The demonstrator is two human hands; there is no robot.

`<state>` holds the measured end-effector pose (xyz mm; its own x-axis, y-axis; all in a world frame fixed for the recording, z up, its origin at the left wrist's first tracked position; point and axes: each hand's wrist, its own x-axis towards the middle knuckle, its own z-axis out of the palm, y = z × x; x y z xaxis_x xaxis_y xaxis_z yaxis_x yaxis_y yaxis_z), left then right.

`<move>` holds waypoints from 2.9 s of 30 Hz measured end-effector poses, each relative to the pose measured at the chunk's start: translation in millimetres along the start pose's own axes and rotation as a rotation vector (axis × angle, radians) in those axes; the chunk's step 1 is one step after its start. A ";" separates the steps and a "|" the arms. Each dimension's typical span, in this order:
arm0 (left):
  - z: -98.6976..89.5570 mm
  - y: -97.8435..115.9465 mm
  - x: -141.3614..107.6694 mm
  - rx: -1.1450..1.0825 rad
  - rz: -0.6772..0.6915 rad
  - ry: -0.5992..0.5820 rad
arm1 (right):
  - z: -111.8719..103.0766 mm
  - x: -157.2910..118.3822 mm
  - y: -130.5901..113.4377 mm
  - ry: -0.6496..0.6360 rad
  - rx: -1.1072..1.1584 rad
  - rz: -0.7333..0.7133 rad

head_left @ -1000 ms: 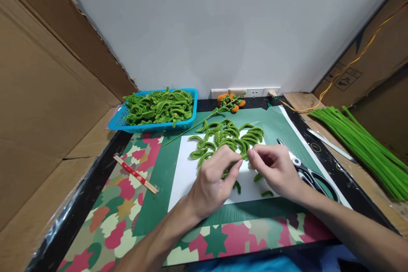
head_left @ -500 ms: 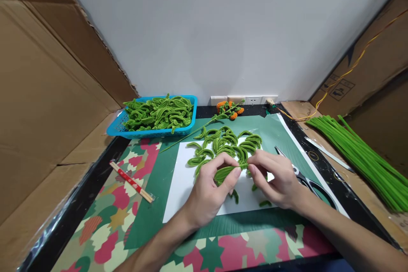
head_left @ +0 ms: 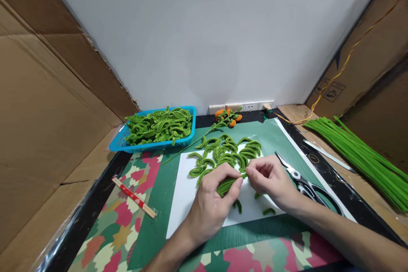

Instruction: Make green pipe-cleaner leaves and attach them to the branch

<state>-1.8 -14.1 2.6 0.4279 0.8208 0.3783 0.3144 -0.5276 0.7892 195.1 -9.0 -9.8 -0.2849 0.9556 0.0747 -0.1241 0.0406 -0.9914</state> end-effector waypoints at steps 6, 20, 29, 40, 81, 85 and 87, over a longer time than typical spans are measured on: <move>-1.8 -15.2 -0.6 0.514 0.551 0.043 | 4.9 8.2 1.9 -0.058 0.355 0.317; 9.5 -6.6 1.0 -0.552 -0.421 -0.021 | -0.9 0.1 -2.7 0.028 -0.356 -0.286; 11.2 -13.7 -1.9 -0.617 -0.453 -0.025 | 1.2 1.0 -0.6 0.070 -0.402 -0.452; 12.5 -15.9 -0.5 -0.678 -0.483 -0.054 | -2.2 1.4 0.9 0.181 -0.323 -0.427; 18.7 1.6 -2.8 -0.743 -0.655 -0.105 | -4.7 -4.5 0.6 0.165 -0.557 -0.637; 17.6 2.8 -2.3 -0.715 -0.626 -0.123 | -4.6 -5.9 -3.4 0.123 -0.615 -0.740; 16.1 4.0 -2.9 -0.684 -0.614 -0.145 | -6.3 -5.9 0.1 0.115 -0.695 -0.842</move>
<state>11.9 -22.2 -3.2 0.4681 0.8539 -0.2275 -0.0279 0.2716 0.9620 202.8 -12.8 -11.0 -0.2653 0.5645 0.7816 0.3357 0.8140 -0.4739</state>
